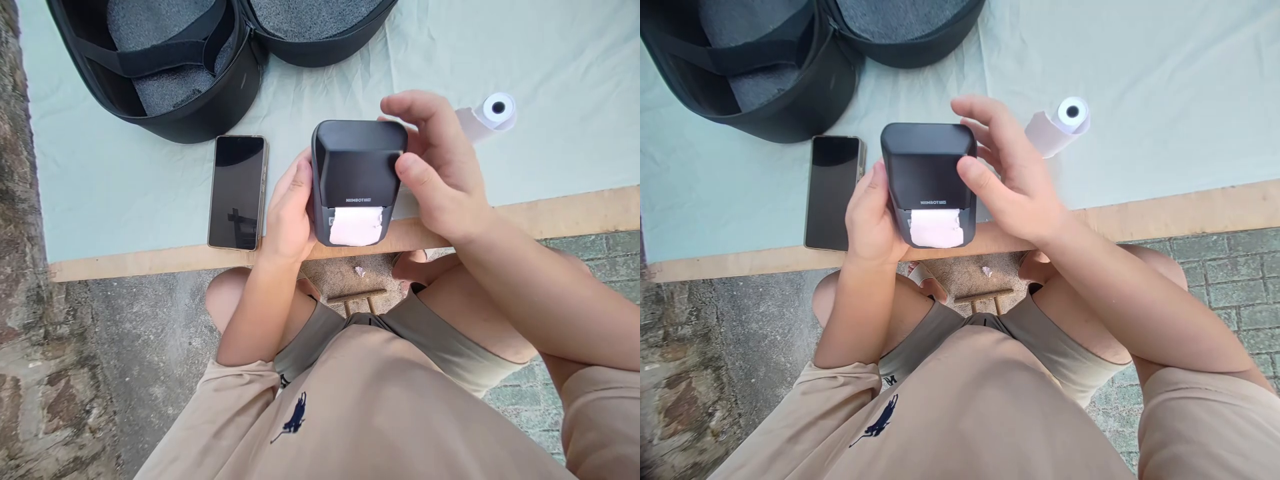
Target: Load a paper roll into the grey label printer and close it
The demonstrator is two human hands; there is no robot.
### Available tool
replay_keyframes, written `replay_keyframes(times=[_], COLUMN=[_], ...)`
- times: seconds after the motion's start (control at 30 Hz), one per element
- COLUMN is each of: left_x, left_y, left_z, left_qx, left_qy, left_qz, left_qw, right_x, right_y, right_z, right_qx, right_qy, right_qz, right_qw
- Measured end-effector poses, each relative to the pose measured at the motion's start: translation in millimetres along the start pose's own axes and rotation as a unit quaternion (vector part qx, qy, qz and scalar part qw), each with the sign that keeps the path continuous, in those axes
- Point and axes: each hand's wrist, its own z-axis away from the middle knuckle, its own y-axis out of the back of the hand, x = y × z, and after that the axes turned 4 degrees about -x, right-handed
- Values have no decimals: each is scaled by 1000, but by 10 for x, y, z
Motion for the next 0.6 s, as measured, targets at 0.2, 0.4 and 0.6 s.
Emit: replay_keyframes(times=[0.2,0.4,0.6], left_x=[-8,8,-15], left_y=[-10,-4,16], left_z=[7,-17,-32], left_qx=[31,27,25], left_qy=[4,9,10], left_qz=[-22,-26,8], left_qw=[999,999,1000], right_x=[3,31,-24], right_y=[15,26,91], right_z=[-6,1,-9], right_qx=[-35,-64,-87], right_qy=[23,26,11], right_qz=[24,25,51], right_qw=[999,997,995])
